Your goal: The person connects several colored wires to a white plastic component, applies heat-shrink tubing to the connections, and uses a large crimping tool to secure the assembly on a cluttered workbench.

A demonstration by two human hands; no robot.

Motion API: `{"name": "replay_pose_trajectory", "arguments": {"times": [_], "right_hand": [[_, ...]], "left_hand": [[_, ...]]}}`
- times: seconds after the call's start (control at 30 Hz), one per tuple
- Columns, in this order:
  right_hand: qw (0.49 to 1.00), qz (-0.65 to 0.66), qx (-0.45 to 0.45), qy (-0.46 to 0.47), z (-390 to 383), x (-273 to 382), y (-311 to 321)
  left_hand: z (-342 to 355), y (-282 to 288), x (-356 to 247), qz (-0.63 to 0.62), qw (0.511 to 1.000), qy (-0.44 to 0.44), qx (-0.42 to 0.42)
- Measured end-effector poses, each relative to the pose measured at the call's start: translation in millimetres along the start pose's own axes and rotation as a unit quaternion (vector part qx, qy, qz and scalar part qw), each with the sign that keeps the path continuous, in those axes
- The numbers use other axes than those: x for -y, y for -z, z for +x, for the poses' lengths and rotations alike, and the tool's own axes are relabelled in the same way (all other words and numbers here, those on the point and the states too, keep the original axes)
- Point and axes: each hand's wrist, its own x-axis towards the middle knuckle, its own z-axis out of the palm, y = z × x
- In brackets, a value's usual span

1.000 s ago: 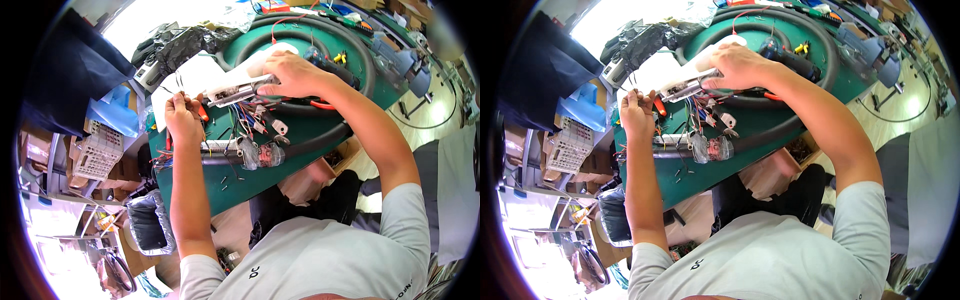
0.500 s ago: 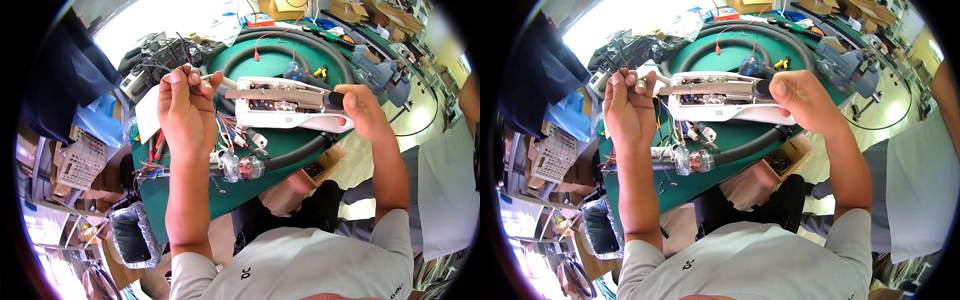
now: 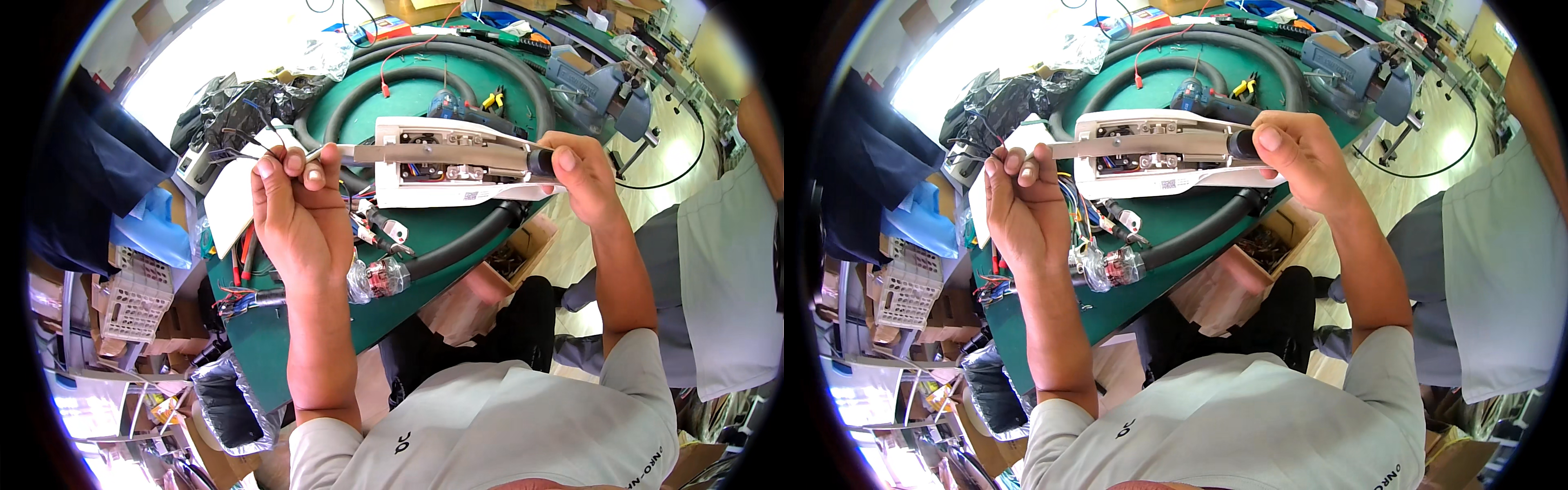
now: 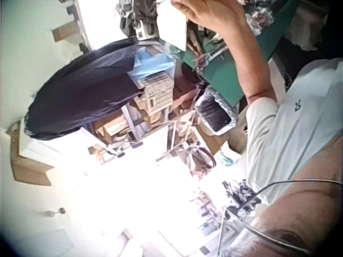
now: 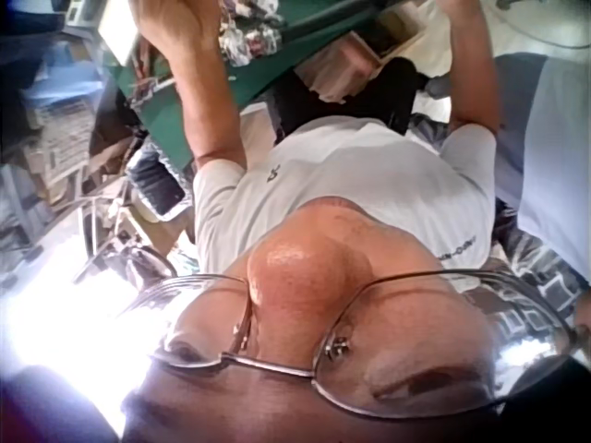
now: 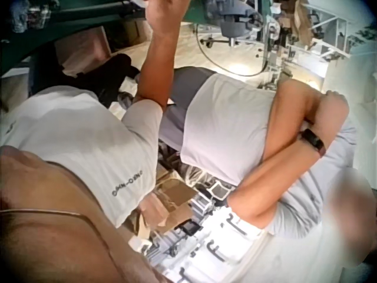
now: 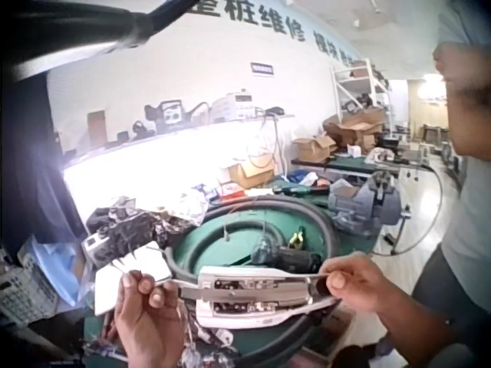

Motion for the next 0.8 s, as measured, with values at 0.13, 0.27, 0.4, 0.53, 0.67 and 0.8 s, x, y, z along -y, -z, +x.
{"name": "replay_pose_trajectory", "arguments": {"times": [0.13,0.27,0.4,0.53,0.67,0.8], "right_hand": [[0.999,-0.032,0.000,-0.014,3.1,-3.1,5.1],[1.000,-0.023,-0.014,0.002,4.9,-7.3,6.0],[0.999,-0.014,-0.028,0.003,5.0,-4.5,1.9],[1.000,-0.016,-0.019,0.010,5.7,-6.9,2.0],[1.000,-0.014,-0.026,0.010,6.2,-2.9,-0.1],[0.999,-0.018,-0.026,0.006,4.4,-9.1,3.5]], "left_hand": [[-4.3,0.6,3.3,-0.001,1.000,0.004,-0.017],[-10.7,-0.2,12.2,0.016,0.999,0.009,-0.042],[-21.7,0.4,27.1,0.048,0.997,0.012,-0.062],[-24.1,1.3,35.0,0.056,0.997,-0.007,-0.061],[-28.6,-1.7,37.8,0.083,0.994,-0.027,-0.065],[-32.5,-2.5,41.7,0.137,0.985,-0.042,-0.097]]}}
